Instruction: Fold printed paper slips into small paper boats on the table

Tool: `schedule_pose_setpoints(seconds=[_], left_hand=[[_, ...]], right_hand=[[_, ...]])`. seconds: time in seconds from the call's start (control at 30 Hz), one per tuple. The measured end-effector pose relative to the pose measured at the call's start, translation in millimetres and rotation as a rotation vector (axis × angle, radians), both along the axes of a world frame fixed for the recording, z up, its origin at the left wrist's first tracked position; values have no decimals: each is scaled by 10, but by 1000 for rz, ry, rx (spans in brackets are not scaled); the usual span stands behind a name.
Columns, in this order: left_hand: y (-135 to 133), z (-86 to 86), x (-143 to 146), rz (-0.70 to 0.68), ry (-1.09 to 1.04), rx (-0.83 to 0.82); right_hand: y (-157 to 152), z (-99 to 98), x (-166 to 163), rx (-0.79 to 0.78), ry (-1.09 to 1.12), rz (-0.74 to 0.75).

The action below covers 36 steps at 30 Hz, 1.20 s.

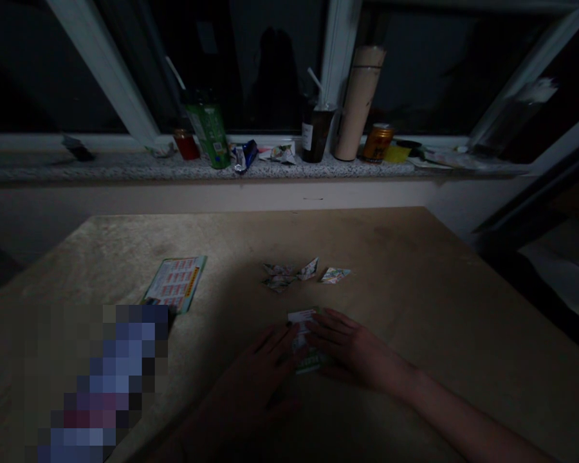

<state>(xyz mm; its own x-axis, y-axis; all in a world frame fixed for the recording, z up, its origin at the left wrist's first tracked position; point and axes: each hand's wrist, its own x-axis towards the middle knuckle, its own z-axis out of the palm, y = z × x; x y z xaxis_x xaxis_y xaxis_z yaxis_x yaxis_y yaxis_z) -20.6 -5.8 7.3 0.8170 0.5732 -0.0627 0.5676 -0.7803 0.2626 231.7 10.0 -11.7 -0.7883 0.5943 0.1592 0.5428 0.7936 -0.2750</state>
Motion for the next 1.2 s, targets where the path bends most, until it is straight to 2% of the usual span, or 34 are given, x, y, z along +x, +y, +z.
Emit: schedule_pose_setpoints(seconds=[0.13, 0.33, 0.57, 0.73, 0.97, 1.2], left_hand=[[14, -28, 87, 52, 22, 98], [54, -115, 137, 40, -23, 247], [69, -166, 138, 42, -52, 327], [76, -119, 117, 27, -68, 296], [72, -40, 56, 19, -47, 167], [114, 19, -86, -4, -66, 20]], right_hand=[[7, -8, -1, 5, 8, -7], [17, -13, -11, 9, 4, -26], [-22, 63, -14, 12, -30, 11], [-38, 35, -28, 82, -14, 13], [11, 12, -53, 148, 221, -83], [74, 54, -120, -30, 250, -167]])
